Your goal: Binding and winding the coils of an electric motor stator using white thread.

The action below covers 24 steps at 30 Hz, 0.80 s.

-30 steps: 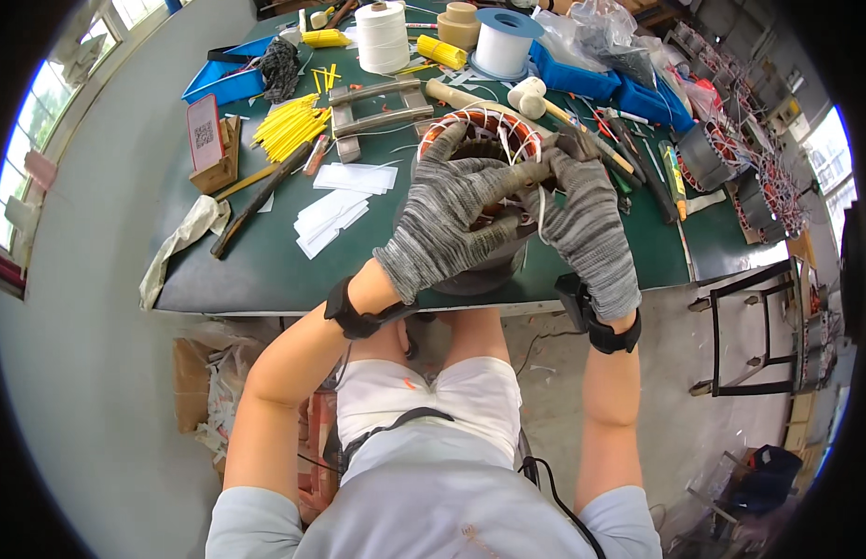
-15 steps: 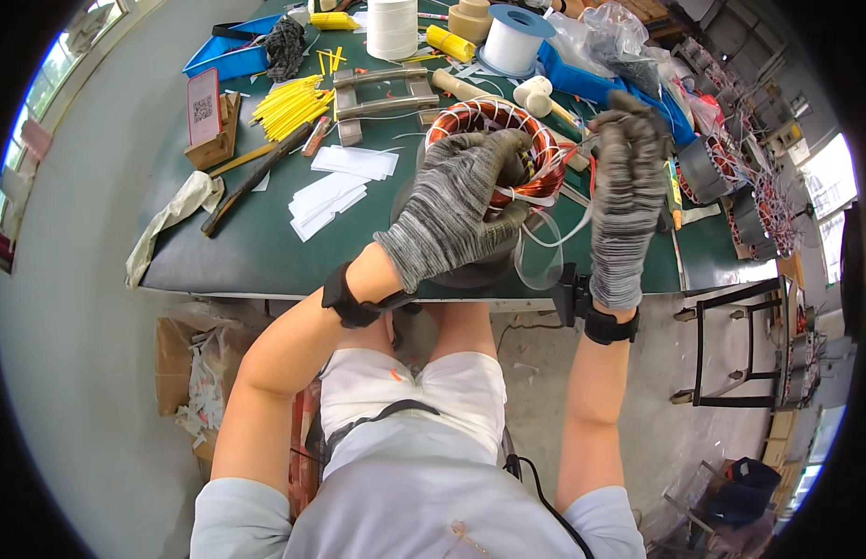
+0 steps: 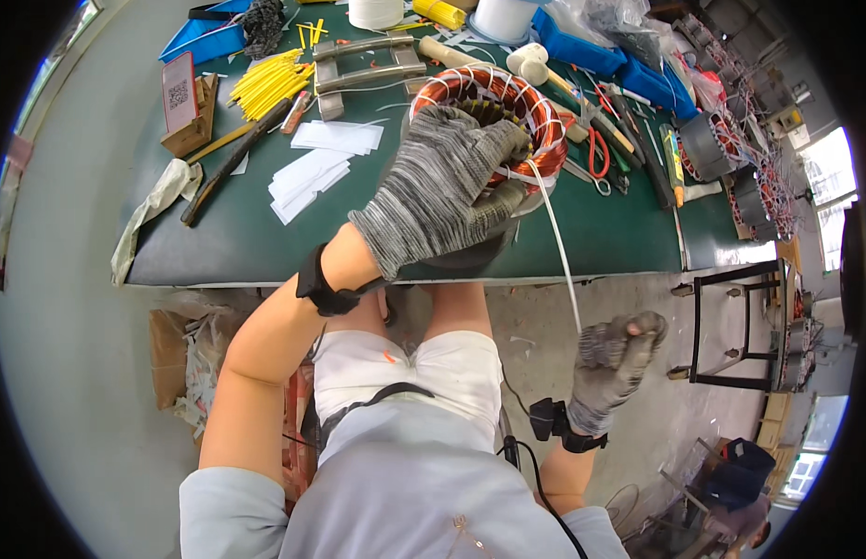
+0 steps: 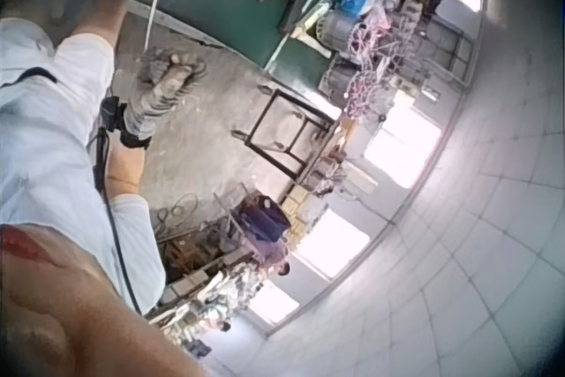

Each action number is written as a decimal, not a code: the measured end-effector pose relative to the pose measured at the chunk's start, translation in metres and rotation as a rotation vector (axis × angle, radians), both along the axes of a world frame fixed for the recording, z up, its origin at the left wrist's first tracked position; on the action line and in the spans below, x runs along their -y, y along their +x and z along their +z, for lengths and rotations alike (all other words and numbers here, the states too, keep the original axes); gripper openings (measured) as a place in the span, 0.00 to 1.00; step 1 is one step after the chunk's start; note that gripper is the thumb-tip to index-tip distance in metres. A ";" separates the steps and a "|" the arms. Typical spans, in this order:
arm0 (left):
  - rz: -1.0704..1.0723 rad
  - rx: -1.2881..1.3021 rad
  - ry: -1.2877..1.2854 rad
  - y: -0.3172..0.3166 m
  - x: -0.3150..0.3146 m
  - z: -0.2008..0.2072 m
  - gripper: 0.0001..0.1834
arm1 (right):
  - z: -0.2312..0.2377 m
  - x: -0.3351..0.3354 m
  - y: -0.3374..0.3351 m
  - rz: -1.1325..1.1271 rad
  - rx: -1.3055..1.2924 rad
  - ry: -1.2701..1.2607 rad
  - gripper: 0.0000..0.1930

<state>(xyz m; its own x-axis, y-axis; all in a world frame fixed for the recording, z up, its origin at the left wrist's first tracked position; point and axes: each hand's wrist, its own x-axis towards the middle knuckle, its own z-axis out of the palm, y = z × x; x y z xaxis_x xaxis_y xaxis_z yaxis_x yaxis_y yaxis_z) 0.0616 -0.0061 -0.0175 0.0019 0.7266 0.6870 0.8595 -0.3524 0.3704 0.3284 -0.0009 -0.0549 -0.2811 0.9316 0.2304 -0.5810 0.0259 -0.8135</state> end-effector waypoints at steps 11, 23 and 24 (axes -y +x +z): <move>-0.146 0.044 -0.239 -0.013 0.000 0.015 0.20 | 0.018 -0.040 -0.053 -0.369 0.805 0.829 0.06; -0.105 0.064 -0.323 -0.014 0.005 0.017 0.22 | 0.004 -0.070 -0.108 -0.375 0.631 1.161 0.09; -0.112 0.042 -0.302 -0.015 0.005 0.017 0.22 | 0.003 -0.071 -0.110 -0.386 0.573 1.178 0.09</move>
<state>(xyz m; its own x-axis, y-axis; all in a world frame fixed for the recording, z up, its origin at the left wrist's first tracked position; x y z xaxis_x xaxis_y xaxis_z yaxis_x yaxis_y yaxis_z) 0.0470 -0.0114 -0.0003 0.0696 0.8947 0.4412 0.8032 -0.3126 0.5071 0.2181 0.0698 -0.0524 -0.3739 0.3065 0.8754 0.0286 0.9472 -0.3194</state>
